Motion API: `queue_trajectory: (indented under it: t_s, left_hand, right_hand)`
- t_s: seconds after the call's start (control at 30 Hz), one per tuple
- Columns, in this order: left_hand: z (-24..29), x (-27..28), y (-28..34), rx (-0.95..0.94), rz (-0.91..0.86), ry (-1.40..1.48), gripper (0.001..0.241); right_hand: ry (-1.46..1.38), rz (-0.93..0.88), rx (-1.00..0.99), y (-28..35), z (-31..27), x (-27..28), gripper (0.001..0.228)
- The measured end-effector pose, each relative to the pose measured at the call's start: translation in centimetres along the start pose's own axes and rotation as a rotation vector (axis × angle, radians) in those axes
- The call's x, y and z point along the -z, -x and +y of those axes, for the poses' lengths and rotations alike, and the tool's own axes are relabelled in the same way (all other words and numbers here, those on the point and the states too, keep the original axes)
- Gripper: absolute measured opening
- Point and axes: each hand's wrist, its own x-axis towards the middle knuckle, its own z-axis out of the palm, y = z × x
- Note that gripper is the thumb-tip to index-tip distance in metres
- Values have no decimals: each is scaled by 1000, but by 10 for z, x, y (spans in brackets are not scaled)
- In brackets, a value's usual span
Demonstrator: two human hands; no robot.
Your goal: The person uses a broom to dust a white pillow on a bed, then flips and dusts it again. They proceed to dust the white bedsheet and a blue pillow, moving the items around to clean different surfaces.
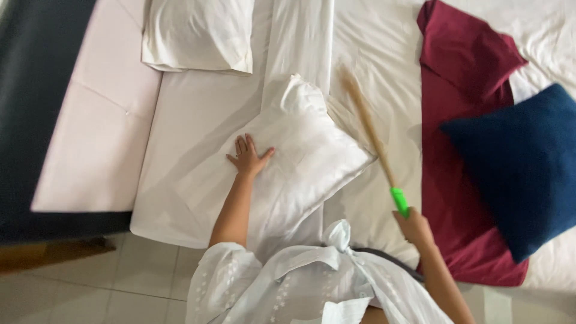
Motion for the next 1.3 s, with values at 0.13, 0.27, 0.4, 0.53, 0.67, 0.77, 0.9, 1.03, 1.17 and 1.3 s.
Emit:
queue_trajectory:
  t_s: [0.13, 0.27, 0.4, 0.53, 0.67, 0.77, 0.9, 1.03, 1.17, 1.3]
  left_hand:
    - [-13, -1, -59, -6, -80, 122, 117]
    - [-66, -71, -173, 45, -117, 182, 114]
    - [-74, -54, -183, 38, -284, 311, 127]
    - [-43, 18, -125, 20, -300, 317, 137]
    - [-3, 79, -29, 52, -365, 493, 132]
    - [24, 122, 24, -3, -372, 523, 123]
    - [-12, 74, -19, -35, -210, 568, 118]
    - [-2, 115, 8, -8, -129, 645, 100]
    - [37, 177, 53, -228, 142, 789, 58]
    - [70, 220, 94, -370, 332, 892, 46]
  right_hand:
    - [-512, 105, -22, 47, -24, -7, 42]
    - [-1070, 153, -32, 34, -25, -69, 36]
    - [-1347, 90, -60, 14, -66, -80, 34]
    - [-1606, -45, -47, -23, -102, -99, 54]
    - [-1649, -189, -155, -107, -95, -169, 41]
    - [-1691, -224, -235, -141, -115, -185, 44]
    - [-1723, -249, -206, -119, -171, -117, 42]
    - [-1788, -259, 1, -48, -226, 0, 36]
    - [-1814, -220, 265, -3, -256, 114, 28]
    - [-1839, -172, 468, 22, -254, 209, 33]
